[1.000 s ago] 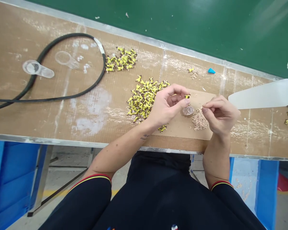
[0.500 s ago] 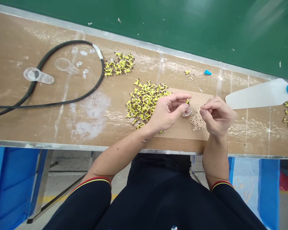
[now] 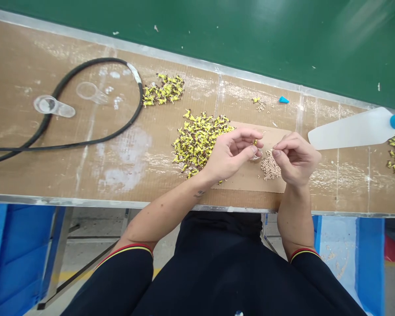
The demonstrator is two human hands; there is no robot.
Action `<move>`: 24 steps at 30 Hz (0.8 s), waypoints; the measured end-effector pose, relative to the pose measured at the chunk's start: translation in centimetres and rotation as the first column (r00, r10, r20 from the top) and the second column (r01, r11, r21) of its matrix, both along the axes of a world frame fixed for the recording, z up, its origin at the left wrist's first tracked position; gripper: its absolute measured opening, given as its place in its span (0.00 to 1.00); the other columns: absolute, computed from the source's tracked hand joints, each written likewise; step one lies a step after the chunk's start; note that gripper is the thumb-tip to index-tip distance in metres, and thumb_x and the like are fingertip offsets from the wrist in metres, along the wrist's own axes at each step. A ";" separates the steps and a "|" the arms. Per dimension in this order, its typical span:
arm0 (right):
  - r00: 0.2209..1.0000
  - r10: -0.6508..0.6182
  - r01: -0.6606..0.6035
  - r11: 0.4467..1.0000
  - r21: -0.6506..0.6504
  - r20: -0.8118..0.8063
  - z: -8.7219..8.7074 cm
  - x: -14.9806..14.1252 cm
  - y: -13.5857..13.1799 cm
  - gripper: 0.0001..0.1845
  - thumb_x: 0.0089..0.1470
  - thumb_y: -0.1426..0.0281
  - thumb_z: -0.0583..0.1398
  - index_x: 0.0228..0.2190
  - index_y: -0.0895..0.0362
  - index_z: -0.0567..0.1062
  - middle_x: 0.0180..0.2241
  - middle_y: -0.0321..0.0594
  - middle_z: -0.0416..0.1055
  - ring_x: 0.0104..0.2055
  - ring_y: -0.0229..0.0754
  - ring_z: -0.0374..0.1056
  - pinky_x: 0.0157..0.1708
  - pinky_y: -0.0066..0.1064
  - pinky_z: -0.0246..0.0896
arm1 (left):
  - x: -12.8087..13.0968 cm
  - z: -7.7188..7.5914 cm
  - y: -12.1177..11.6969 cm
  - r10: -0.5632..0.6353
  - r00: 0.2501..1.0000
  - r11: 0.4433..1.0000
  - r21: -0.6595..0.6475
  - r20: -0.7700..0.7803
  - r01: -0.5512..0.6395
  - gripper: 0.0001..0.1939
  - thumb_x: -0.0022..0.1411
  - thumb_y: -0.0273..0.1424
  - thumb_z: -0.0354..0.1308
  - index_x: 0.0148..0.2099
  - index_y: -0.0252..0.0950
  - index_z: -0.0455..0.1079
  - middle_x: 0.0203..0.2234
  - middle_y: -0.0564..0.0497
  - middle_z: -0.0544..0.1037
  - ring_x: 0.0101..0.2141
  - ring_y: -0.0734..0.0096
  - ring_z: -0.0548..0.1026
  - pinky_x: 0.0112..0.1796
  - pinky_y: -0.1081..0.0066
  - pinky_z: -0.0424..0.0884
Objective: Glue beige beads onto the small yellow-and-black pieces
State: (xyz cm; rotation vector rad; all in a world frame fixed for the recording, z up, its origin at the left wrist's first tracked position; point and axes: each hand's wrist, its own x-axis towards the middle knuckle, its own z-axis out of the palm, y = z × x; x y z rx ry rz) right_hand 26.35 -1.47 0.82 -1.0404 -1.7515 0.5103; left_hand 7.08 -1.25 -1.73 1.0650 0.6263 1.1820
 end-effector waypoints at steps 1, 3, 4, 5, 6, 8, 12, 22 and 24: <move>1.000 0.005 -0.005 1.000 0.008 -0.007 0.0 0.0 0.0 0.05 0.59 0.66 0.67 0.30 0.49 0.79 0.21 0.30 0.63 0.24 0.37 0.61 0.24 0.33 0.55 | 0.0 0.0 0.0 -0.008 1.000 1.000 -0.012 0.014 0.008 0.19 0.64 0.44 0.70 0.47 0.36 0.73 0.38 0.47 0.85 0.34 0.72 0.84 0.37 0.72 0.82; 1.000 0.004 -0.004 1.000 0.019 -0.018 0.0 -0.1 0.0 0.05 0.59 0.67 0.67 0.30 0.50 0.78 0.21 0.30 0.64 0.24 0.37 0.60 0.24 0.33 0.55 | 0.0 0.2 0.1 -0.020 0.999 1.000 -0.022 0.039 0.021 0.19 0.64 0.44 0.70 0.46 0.36 0.71 0.38 0.47 0.85 0.34 0.72 0.84 0.35 0.73 0.81; 1.000 -0.003 0.003 1.000 0.020 -0.018 -0.1 -0.2 0.0 0.05 0.59 0.66 0.66 0.30 0.50 0.78 0.21 0.31 0.64 0.24 0.37 0.60 0.24 0.33 0.55 | 0.1 0.2 0.1 -0.028 0.998 0.999 -0.023 0.048 0.029 0.19 0.64 0.44 0.70 0.46 0.36 0.70 0.38 0.46 0.85 0.34 0.72 0.84 0.35 0.73 0.80; 1.000 -0.013 0.013 1.000 0.017 -0.012 -0.1 -0.2 0.0 0.06 0.59 0.65 0.66 0.30 0.50 0.78 0.21 0.31 0.64 0.24 0.37 0.60 0.24 0.34 0.55 | 0.1 0.3 0.1 -0.036 0.998 0.999 -0.025 0.055 0.037 0.19 0.65 0.44 0.69 0.45 0.37 0.69 0.38 0.46 0.86 0.34 0.72 0.85 0.34 0.74 0.79; 1.000 -0.024 0.024 1.000 0.011 -0.006 -0.1 -0.3 0.0 0.07 0.59 0.64 0.66 0.29 0.50 0.78 0.22 0.31 0.64 0.24 0.37 0.60 0.23 0.34 0.55 | 0.1 0.3 0.2 -0.044 0.997 0.998 -0.031 0.061 0.046 0.19 0.65 0.45 0.69 0.46 0.37 0.68 0.39 0.46 0.86 0.35 0.71 0.85 0.34 0.74 0.79; 0.999 -0.040 0.040 0.999 0.005 0.003 -0.2 -0.4 -0.1 0.08 0.59 0.62 0.65 0.29 0.50 0.77 0.22 0.32 0.65 0.24 0.38 0.60 0.24 0.35 0.56 | 0.0 0.3 0.2 -0.055 0.996 0.997 -0.047 0.068 0.058 0.21 0.65 0.46 0.69 0.47 0.39 0.66 0.39 0.47 0.86 0.35 0.70 0.85 0.34 0.74 0.79; 0.999 -0.011 0.012 1.000 0.027 -0.031 -0.2 -0.4 -0.2 0.06 0.60 0.64 0.65 0.30 0.49 0.77 0.22 0.32 0.65 0.25 0.38 0.61 0.25 0.35 0.56 | 0.0 0.1 0.2 -0.048 0.996 0.996 -0.067 0.075 0.053 0.22 0.64 0.45 0.70 0.48 0.40 0.64 0.37 0.48 0.87 0.31 0.72 0.84 0.34 0.73 0.80; 0.996 0.018 -0.016 1.000 0.026 -0.088 -0.5 -0.8 -0.3 0.09 0.62 0.61 0.63 0.31 0.49 0.73 0.29 0.34 0.68 0.30 0.39 0.68 0.28 0.36 0.66 | 0.3 -0.2 0.0 0.141 0.975 0.972 0.209 -0.169 -0.105 0.05 0.64 0.33 0.68 0.40 0.37 0.81 0.35 0.48 0.84 0.35 0.73 0.82 0.39 0.71 0.80; 0.991 0.069 -0.068 0.998 0.010 -0.118 -0.6 -1.0 -0.3 0.06 0.63 0.63 0.63 0.33 0.50 0.74 0.34 0.36 0.71 0.33 0.40 0.71 0.30 0.36 0.69 | 0.4 -0.2 -0.2 0.202 0.958 0.945 0.298 -0.204 -0.136 0.03 0.65 0.31 0.67 0.40 0.38 0.81 0.35 0.48 0.84 0.36 0.74 0.81 0.39 0.72 0.79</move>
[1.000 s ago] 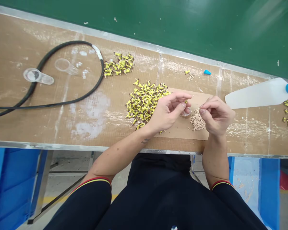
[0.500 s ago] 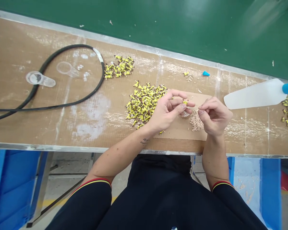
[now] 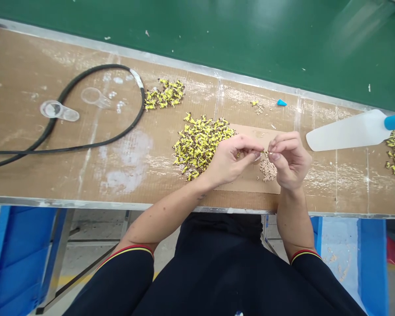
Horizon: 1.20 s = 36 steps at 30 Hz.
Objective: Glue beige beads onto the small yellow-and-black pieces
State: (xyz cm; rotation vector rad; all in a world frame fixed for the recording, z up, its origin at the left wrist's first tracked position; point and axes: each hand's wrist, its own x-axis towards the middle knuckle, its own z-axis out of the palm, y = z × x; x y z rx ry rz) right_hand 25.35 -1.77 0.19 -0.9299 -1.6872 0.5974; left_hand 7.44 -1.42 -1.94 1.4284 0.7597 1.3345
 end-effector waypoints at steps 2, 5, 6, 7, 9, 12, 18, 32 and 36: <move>0.999 0.038 -0.038 0.999 -0.038 -0.012 -0.1 -0.1 -0.1 0.05 0.63 0.64 0.63 0.34 0.50 0.74 0.37 0.38 0.73 0.34 0.40 0.73 0.29 0.35 0.70 | 0.1 0.0 -0.1 0.010 1.000 1.000 -0.002 0.006 -0.010 0.04 0.65 0.31 0.67 0.42 0.37 0.80 0.35 0.48 0.84 0.36 0.73 0.81 0.39 0.72 0.79; 0.999 0.049 -0.051 0.995 -0.085 -0.022 -0.1 -0.1 -0.1 0.06 0.63 0.63 0.63 0.34 0.51 0.74 0.37 0.39 0.75 0.32 0.39 0.73 0.28 0.35 0.71 | 0.2 -0.1 -0.2 0.013 0.998 0.997 -0.083 0.060 -0.008 0.11 0.63 0.32 0.69 0.47 0.36 0.77 0.38 0.47 0.84 0.36 0.73 0.83 0.40 0.72 0.81; 0.999 0.045 -0.046 0.995 -0.088 -0.021 -0.1 0.0 -0.1 0.06 0.63 0.63 0.63 0.34 0.51 0.74 0.36 0.39 0.75 0.32 0.39 0.74 0.29 0.35 0.72 | 0.2 -0.1 -0.2 0.017 0.997 0.995 -0.100 0.070 -0.010 0.12 0.63 0.32 0.69 0.48 0.35 0.76 0.39 0.46 0.84 0.36 0.72 0.84 0.40 0.73 0.81; 0.999 0.036 -0.038 0.995 -0.088 -0.016 -0.1 0.0 -0.1 0.06 0.63 0.64 0.63 0.34 0.51 0.74 0.35 0.39 0.76 0.33 0.40 0.75 0.30 0.35 0.73 | 0.2 -0.2 -0.2 0.023 0.997 0.994 -0.112 0.073 -0.015 0.13 0.63 0.32 0.69 0.49 0.35 0.75 0.40 0.46 0.85 0.37 0.72 0.84 0.41 0.73 0.82; 1.000 0.015 -0.015 0.996 -0.089 -0.002 -0.2 0.1 0.0 0.06 0.62 0.64 0.64 0.34 0.51 0.75 0.35 0.39 0.77 0.36 0.42 0.76 0.31 0.36 0.75 | 0.2 -0.2 -0.2 0.039 0.997 0.992 -0.124 0.073 -0.029 0.13 0.63 0.32 0.69 0.49 0.35 0.75 0.41 0.46 0.85 0.38 0.72 0.85 0.42 0.73 0.82; 1.000 -0.013 0.014 0.994 -0.107 0.010 -0.3 0.0 0.0 0.06 0.62 0.64 0.64 0.33 0.52 0.76 0.36 0.40 0.79 0.38 0.43 0.77 0.32 0.36 0.77 | 0.2 -0.1 -0.2 0.092 0.994 0.991 -0.100 0.054 -0.086 0.11 0.64 0.34 0.69 0.46 0.36 0.75 0.39 0.47 0.85 0.37 0.72 0.85 0.41 0.72 0.83; 0.999 -0.026 0.021 0.991 -0.131 -0.037 -0.4 -0.6 -0.1 0.04 0.60 0.67 0.65 0.33 0.52 0.77 0.36 0.41 0.80 0.37 0.42 0.78 0.34 0.36 0.77 | 0.2 0.5 -0.5 0.201 0.980 0.974 0.103 0.008 -0.200 0.04 0.65 0.28 0.67 0.43 0.37 0.77 0.36 0.50 0.85 0.33 0.76 0.84 0.37 0.77 0.81; 0.999 -0.042 0.039 0.993 -0.109 -0.022 -0.2 -0.9 -0.1 0.03 0.59 0.68 0.65 0.32 0.52 0.78 0.34 0.39 0.80 0.37 0.42 0.77 0.35 0.36 0.75 | 0.3 -0.4 -0.9 0.323 0.944 0.895 0.345 -0.065 -0.283 0.11 0.68 0.26 0.64 0.52 0.38 0.73 0.40 0.50 0.86 0.38 0.75 0.86 0.45 0.77 0.83; 1.000 -0.016 0.014 0.995 -0.100 -0.022 -0.2 -0.8 -0.1 0.02 0.59 0.70 0.65 0.33 0.52 0.79 0.34 0.38 0.80 0.37 0.41 0.77 0.34 0.35 0.75 | 0.4 -0.4 -0.8 0.359 0.931 0.861 0.410 -0.071 -0.300 0.13 0.68 0.24 0.64 0.53 0.38 0.72 0.40 0.52 0.86 0.38 0.77 0.86 0.45 0.80 0.82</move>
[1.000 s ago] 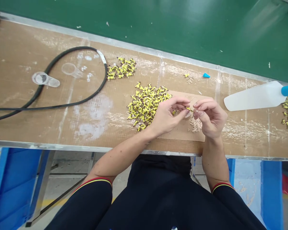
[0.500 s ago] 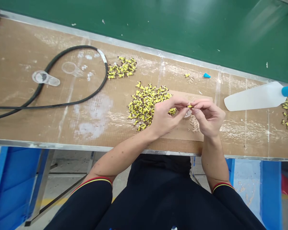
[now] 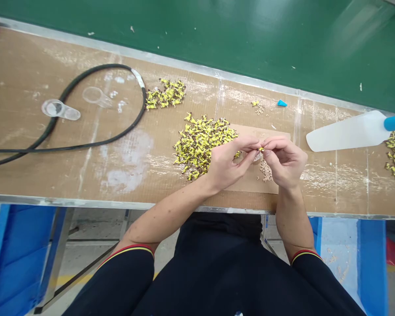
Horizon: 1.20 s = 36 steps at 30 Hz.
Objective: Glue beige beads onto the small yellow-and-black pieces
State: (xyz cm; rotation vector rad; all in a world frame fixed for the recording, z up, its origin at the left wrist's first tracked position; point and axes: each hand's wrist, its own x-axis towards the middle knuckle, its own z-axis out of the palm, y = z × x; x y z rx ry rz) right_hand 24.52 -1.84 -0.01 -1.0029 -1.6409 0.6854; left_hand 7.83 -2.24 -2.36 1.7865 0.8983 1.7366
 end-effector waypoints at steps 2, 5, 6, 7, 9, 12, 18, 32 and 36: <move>1.000 0.008 -0.008 1.000 0.009 0.003 0.0 0.0 0.0 0.03 0.59 0.71 0.65 0.33 0.52 0.79 0.34 0.38 0.79 0.37 0.41 0.77 0.34 0.35 0.74 | 0.0 0.0 0.0 0.002 1.000 1.000 0.016 -0.001 -0.002 0.14 0.67 0.23 0.64 0.53 0.37 0.71 0.40 0.52 0.86 0.38 0.77 0.86 0.45 0.81 0.82; 1.000 0.019 -0.019 0.999 0.027 0.009 0.0 0.0 0.1 0.04 0.59 0.73 0.64 0.33 0.51 0.79 0.34 0.38 0.79 0.37 0.41 0.77 0.34 0.36 0.74 | 0.1 -0.1 0.0 -0.002 1.000 1.000 0.017 0.000 0.002 0.16 0.66 0.22 0.65 0.54 0.37 0.71 0.40 0.51 0.86 0.39 0.76 0.86 0.46 0.81 0.82; 1.000 0.018 -0.018 0.999 0.034 0.013 0.0 0.0 0.1 0.05 0.59 0.74 0.64 0.34 0.51 0.79 0.34 0.38 0.79 0.37 0.41 0.77 0.35 0.36 0.74 | 0.1 -0.1 0.0 -0.003 1.000 1.000 0.017 -0.003 0.003 0.16 0.66 0.21 0.65 0.54 0.37 0.71 0.40 0.51 0.86 0.39 0.76 0.86 0.46 0.81 0.82; 1.000 0.013 -0.014 0.999 0.039 0.020 0.0 0.0 0.0 0.05 0.58 0.74 0.64 0.34 0.51 0.79 0.33 0.38 0.79 0.37 0.41 0.77 0.35 0.36 0.74 | 0.1 -0.2 0.0 -0.003 1.000 1.000 0.016 -0.006 0.004 0.16 0.66 0.21 0.65 0.55 0.37 0.71 0.41 0.51 0.86 0.40 0.76 0.86 0.46 0.81 0.82; 0.999 0.001 -0.003 0.999 0.043 0.046 0.0 0.0 0.0 0.04 0.58 0.74 0.64 0.33 0.51 0.78 0.33 0.38 0.79 0.37 0.42 0.77 0.36 0.38 0.74 | 0.1 -0.3 0.0 -0.001 1.000 1.000 0.018 -0.020 0.002 0.17 0.66 0.21 0.65 0.55 0.37 0.70 0.41 0.51 0.86 0.41 0.76 0.86 0.47 0.81 0.82; 0.997 0.005 -0.008 0.999 0.048 0.076 0.1 0.1 0.0 0.04 0.59 0.73 0.64 0.33 0.51 0.77 0.34 0.38 0.79 0.37 0.42 0.77 0.37 0.39 0.74 | 0.1 -0.3 0.1 0.018 0.999 0.999 0.039 -0.051 -0.016 0.18 0.66 0.21 0.64 0.56 0.38 0.69 0.41 0.52 0.86 0.41 0.76 0.86 0.47 0.80 0.82; 0.996 0.002 -0.002 1.000 0.005 0.090 0.4 0.2 -0.2 0.03 0.58 0.71 0.64 0.31 0.51 0.77 0.33 0.38 0.79 0.37 0.43 0.77 0.36 0.38 0.74 | -0.2 0.3 0.2 0.117 0.979 0.983 0.159 -0.169 -0.090 0.18 0.68 0.21 0.61 0.56 0.40 0.67 0.40 0.54 0.86 0.39 0.77 0.86 0.46 0.79 0.82; 0.994 0.092 -0.099 0.982 -0.158 -0.051 0.3 0.3 0.0 0.08 0.56 0.69 0.66 0.27 0.52 0.74 0.31 0.36 0.76 0.33 0.39 0.73 0.33 0.34 0.70 | -0.2 -0.6 0.0 0.126 0.969 0.969 0.237 -0.211 -0.074 0.14 0.67 0.20 0.63 0.52 0.38 0.68 0.36 0.53 0.84 0.36 0.77 0.84 0.41 0.77 0.81; 0.994 0.098 -0.105 0.982 -0.155 -0.048 0.5 0.2 0.0 0.08 0.55 0.72 0.65 0.26 0.52 0.74 0.30 0.36 0.76 0.31 0.38 0.71 0.31 0.33 0.69 | -0.2 -0.3 -0.1 0.139 0.964 0.970 0.225 -0.226 -0.087 0.13 0.68 0.21 0.62 0.50 0.37 0.67 0.35 0.53 0.83 0.35 0.78 0.83 0.40 0.78 0.80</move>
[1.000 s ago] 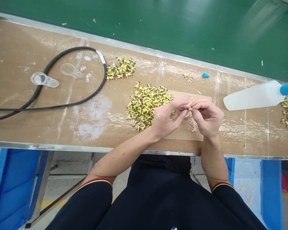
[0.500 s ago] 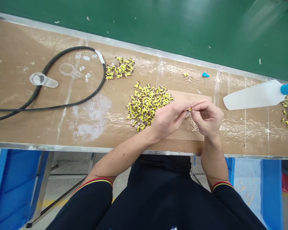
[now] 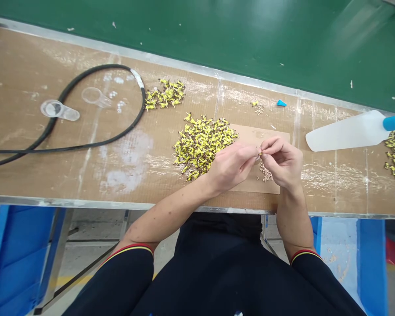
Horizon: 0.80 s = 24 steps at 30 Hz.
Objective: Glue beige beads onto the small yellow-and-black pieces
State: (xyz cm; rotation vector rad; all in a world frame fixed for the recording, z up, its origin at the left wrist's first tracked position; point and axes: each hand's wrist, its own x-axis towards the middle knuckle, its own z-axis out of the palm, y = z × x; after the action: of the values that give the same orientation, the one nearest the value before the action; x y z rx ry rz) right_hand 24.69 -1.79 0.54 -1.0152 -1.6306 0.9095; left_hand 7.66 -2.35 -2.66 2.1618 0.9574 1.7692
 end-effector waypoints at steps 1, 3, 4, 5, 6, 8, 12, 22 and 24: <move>1.000 0.001 -0.001 1.000 0.009 -0.001 0.1 -0.1 0.0 0.08 0.54 0.73 0.65 0.26 0.52 0.74 0.30 0.35 0.76 0.31 0.37 0.71 0.30 0.33 0.68 | 0.0 0.1 0.0 0.003 1.000 1.000 0.002 -0.002 -0.003 0.12 0.68 0.21 0.62 0.50 0.37 0.67 0.34 0.53 0.83 0.34 0.78 0.83 0.39 0.78 0.80; 1.000 0.003 -0.002 0.999 0.034 -0.012 0.1 -0.2 0.0 0.08 0.53 0.76 0.65 0.26 0.52 0.74 0.29 0.34 0.76 0.30 0.36 0.71 0.29 0.31 0.67 | 0.0 0.2 -0.1 0.004 1.000 1.000 -0.002 0.000 -0.004 0.11 0.68 0.21 0.61 0.50 0.37 0.66 0.32 0.55 0.82 0.32 0.79 0.82 0.37 0.79 0.79; 1.000 0.001 0.000 0.999 0.046 -0.017 0.1 -0.2 0.0 0.08 0.53 0.77 0.65 0.26 0.52 0.75 0.29 0.34 0.76 0.30 0.36 0.71 0.29 0.31 0.67 | 0.1 0.2 -0.1 0.002 1.000 1.000 -0.007 0.002 -0.002 0.11 0.69 0.21 0.61 0.49 0.37 0.66 0.31 0.56 0.81 0.31 0.79 0.81 0.37 0.79 0.79; 1.000 -0.003 0.004 0.998 0.056 -0.017 0.1 -0.2 -0.1 0.08 0.53 0.77 0.65 0.26 0.52 0.75 0.29 0.34 0.76 0.30 0.36 0.71 0.29 0.30 0.66 | 0.1 0.2 -0.1 -0.001 1.000 1.000 -0.015 0.004 0.001 0.11 0.69 0.22 0.61 0.49 0.37 0.66 0.30 0.56 0.81 0.31 0.79 0.81 0.36 0.78 0.78; 1.000 -0.012 0.013 0.998 0.063 -0.010 0.0 -0.3 -0.1 0.08 0.53 0.77 0.65 0.26 0.52 0.75 0.29 0.34 0.76 0.30 0.36 0.71 0.29 0.30 0.66 | 0.1 0.1 -0.2 -0.003 1.000 1.000 -0.023 0.007 0.003 0.11 0.68 0.22 0.61 0.49 0.37 0.66 0.30 0.56 0.81 0.30 0.78 0.81 0.35 0.78 0.78; 0.999 -0.040 0.038 0.997 0.070 0.018 -0.1 -0.3 -0.2 0.08 0.53 0.77 0.65 0.26 0.52 0.75 0.29 0.34 0.77 0.29 0.36 0.71 0.29 0.31 0.66 | 0.1 0.0 -0.2 -0.005 1.000 0.999 -0.038 0.010 0.005 0.11 0.68 0.21 0.61 0.49 0.37 0.66 0.31 0.54 0.81 0.31 0.78 0.81 0.34 0.78 0.77; 0.994 -0.082 0.075 0.993 0.094 0.076 -0.3 -0.4 -0.4 0.08 0.52 0.77 0.64 0.26 0.52 0.74 0.30 0.34 0.77 0.30 0.37 0.70 0.29 0.33 0.66 | 0.1 -0.1 -0.3 0.018 1.000 0.999 -0.043 0.005 -0.018 0.12 0.67 0.22 0.62 0.50 0.38 0.65 0.30 0.55 0.81 0.30 0.76 0.81 0.33 0.77 0.77; 0.988 -0.129 0.111 0.978 0.178 0.089 -0.7 -0.4 -0.3 0.04 0.56 0.72 0.65 0.30 0.51 0.76 0.30 0.35 0.78 0.30 0.39 0.72 0.28 0.33 0.69 | 0.4 -0.7 -0.4 -0.051 0.981 0.971 -0.222 0.187 0.093 0.19 0.67 0.26 0.65 0.54 0.41 0.59 0.37 0.52 0.84 0.37 0.72 0.86 0.39 0.75 0.83; 0.998 -0.059 0.054 0.989 0.138 0.033 -0.7 -0.1 -0.3 0.01 0.59 0.70 0.65 0.34 0.51 0.78 0.32 0.36 0.78 0.32 0.38 0.74 0.29 0.32 0.71 | 0.4 -0.5 -0.3 -0.101 0.963 0.962 -0.222 0.250 0.158 0.21 0.67 0.26 0.65 0.54 0.42 0.58 0.38 0.53 0.84 0.37 0.74 0.86 0.41 0.75 0.83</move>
State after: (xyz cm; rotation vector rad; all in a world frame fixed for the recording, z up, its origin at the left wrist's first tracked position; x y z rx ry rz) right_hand 24.59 -2.09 -0.15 -0.9829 -1.6627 0.7350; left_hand 8.07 -2.67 -3.16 1.7771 0.8955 1.7020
